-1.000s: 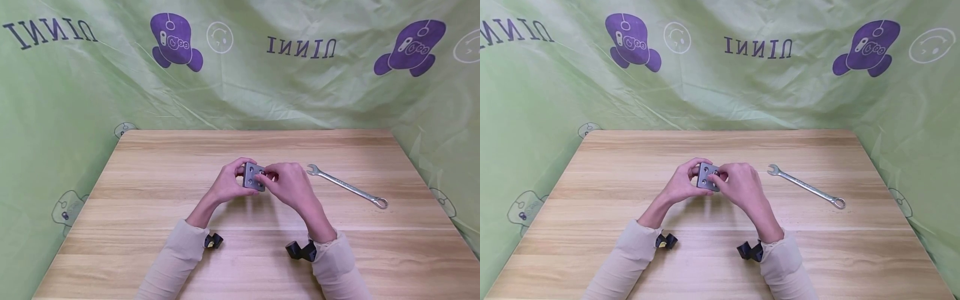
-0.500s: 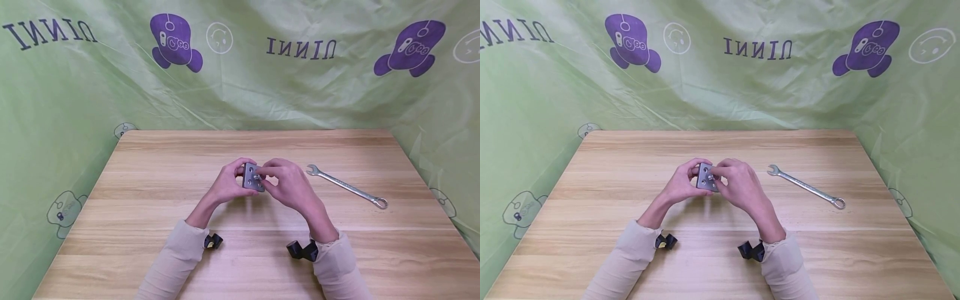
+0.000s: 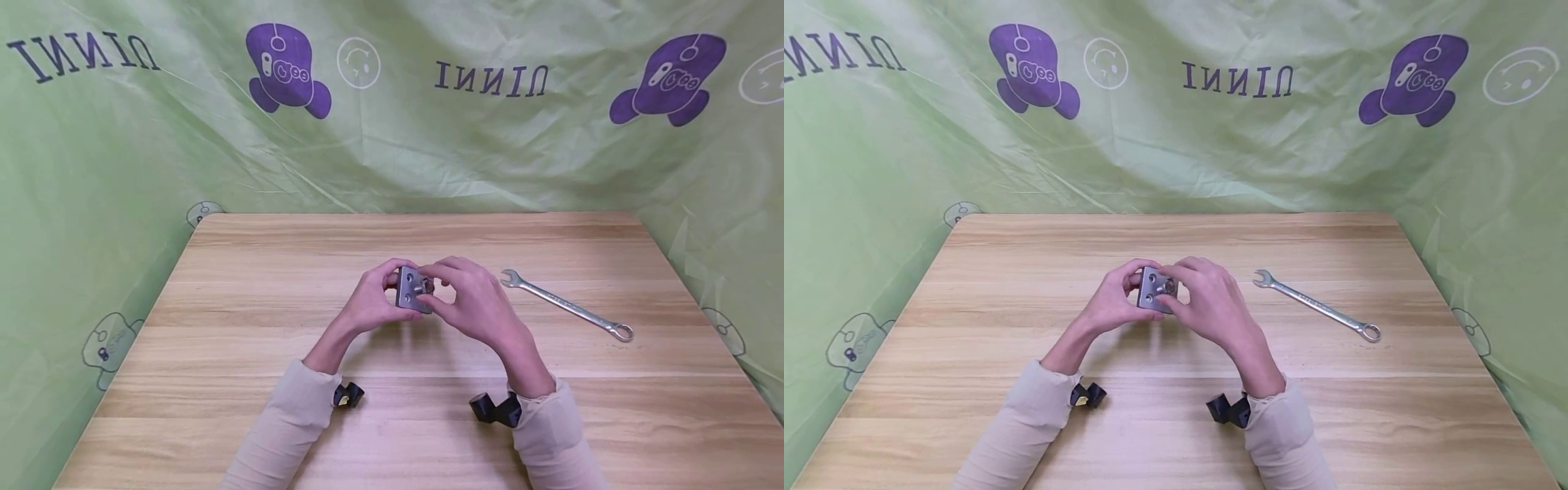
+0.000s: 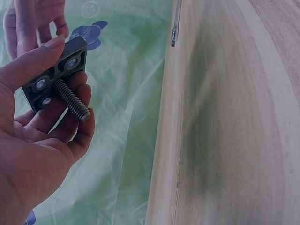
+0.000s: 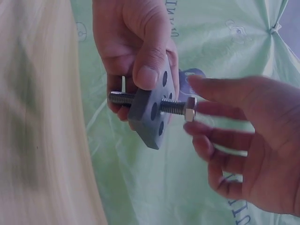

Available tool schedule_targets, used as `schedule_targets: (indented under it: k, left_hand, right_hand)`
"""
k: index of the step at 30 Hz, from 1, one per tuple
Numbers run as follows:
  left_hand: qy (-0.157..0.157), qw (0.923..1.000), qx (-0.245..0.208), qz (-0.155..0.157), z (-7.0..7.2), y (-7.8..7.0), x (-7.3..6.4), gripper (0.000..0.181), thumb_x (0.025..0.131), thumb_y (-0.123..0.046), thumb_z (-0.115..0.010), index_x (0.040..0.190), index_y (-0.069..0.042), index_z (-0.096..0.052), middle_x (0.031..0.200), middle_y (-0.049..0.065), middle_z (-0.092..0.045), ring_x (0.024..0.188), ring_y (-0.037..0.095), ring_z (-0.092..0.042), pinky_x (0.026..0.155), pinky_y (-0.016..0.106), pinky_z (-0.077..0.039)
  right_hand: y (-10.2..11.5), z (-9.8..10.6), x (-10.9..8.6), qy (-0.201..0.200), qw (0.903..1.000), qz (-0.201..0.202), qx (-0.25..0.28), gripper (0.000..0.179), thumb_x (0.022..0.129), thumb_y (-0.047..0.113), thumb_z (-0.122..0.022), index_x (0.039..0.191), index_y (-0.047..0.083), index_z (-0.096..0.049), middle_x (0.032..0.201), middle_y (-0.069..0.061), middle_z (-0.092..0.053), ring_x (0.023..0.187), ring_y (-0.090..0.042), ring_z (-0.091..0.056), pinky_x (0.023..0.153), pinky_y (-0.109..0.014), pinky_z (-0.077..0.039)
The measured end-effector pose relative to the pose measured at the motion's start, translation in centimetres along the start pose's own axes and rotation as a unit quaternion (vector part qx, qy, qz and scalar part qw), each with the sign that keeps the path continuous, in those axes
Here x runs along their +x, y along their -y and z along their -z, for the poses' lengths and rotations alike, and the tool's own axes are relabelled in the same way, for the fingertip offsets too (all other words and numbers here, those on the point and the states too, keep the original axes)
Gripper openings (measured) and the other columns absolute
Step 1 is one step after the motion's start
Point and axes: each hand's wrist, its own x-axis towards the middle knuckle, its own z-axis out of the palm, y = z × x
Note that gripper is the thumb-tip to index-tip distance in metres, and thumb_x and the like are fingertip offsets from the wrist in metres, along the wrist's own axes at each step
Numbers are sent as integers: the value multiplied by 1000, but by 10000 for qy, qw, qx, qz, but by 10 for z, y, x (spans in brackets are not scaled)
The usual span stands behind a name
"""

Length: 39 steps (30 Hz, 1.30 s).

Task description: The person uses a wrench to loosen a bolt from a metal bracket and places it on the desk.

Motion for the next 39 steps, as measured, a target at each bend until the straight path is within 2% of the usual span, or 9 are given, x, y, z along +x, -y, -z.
schedule_targets:
  k: [3, 7, 10, 12, 15, 20, 25, 30, 39]
  left_hand:
    - [-11, 10000, 24, 15, 0, 0, 0, 72, 65, 4, -86, 129, -6, -57, 108, 21, -75, 94, 20, -72, 96, 48, -49]
    - [-21, 10000, 43, 36, 0, 0, 0, 72, 65, 3, -86, 130, -6, -56, 107, 21, -75, 93, 20, -72, 96, 49, -49]
    - [-23, 10000, 36, 49, 0, 0, 0, 73, 65, 4, -87, 130, -5, -56, 108, 21, -75, 95, 21, -72, 98, 50, -48]
    - [-16, 10000, 25, 57, -1, 0, 1, 73, 65, 5, -87, 130, -5, -56, 108, 21, -75, 95, 22, -72, 98, 50, -48]
    - [-1, 10000, 27, 51, -1, 1, 1, 73, 65, 4, -87, 130, -4, -56, 109, 21, -75, 95, 22, -72, 98, 50, -48]
    - [10, 10000, 27, 47, -1, 1, 1, 73, 65, 4, -86, 130, -4, -56, 108, 21, -75, 93, 18, -71, 96, 48, -49]
    - [3, 10000, 16, 32, -1, 1, 1, 72, 64, 6, -86, 129, -5, -57, 107, 21, -75, 93, 17, -70, 98, 48, -47]
    - [36, 10000, -17, 2, -1, 2, 1, 72, 65, 6, -86, 130, -3, -56, 107, 21, -75, 93, 18, -71, 98, 49, -46]
    - [68, 10000, -18, -16, -1, 1, 0, 71, 65, 5, -86, 129, -5, -57, 105, 21, -75, 90, 15, -70, 96, 46, -46]
  right_hand:
    - [2, 0, 1, 28, 9984, -573, -5, 34, 81, 31, -83, 107, 10, -76, 93, -4, -76, 77, -17, -66, 66, -29, -51]
    - [4, -1, 3, 108, 9926, -1211, -6, 29, 82, 34, -81, 98, 10, -79, 77, -2, -73, 67, -15, -61, 61, -27, -45]
    - [5, -1, 4, 170, 9891, -1461, 14, 25, 84, 34, -80, 94, 11, -80, 74, -1, -73, 65, -13, -58, 60, -26, -43]
    - [6, -1, 4, 194, 9886, -1492, 53, 24, 85, 33, -79, 94, 12, -81, 75, -1, -75, 65, -13, -59, 61, -26, -44]
    - [6, -2, 4, 220, 9905, -1357, 94, 21, 87, 31, -78, 93, 10, -81, 76, -2, -75, 65, -12, -60, 61, -26, -45]
    - [6, -1, 3, 268, 9955, -908, -2, 17, 86, 24, -78, 94, 9, -79, 74, -1, -73, 64, -11, -58, 61, -25, -46]
    - [4, 0, 2, 258, 9984, -506, -39, 16, 84, 16, -79, 98, 10, -79, 84, -4, -76, 69, -14, -63, 62, -26, -48]
    - [2, 1, 1, 160, 9997, -190, 21, 20, 81, 10, -80, 101, 10, -79, 93, -6, -77, 74, -17, -66, 65, -29, -51]
    - [-2, 0, 1, -29, 9987, 504, -104, 22, 76, 4, -81, 96, 11, -80, 92, -5, -77, 81, -18, -70, 74, -38, -55]
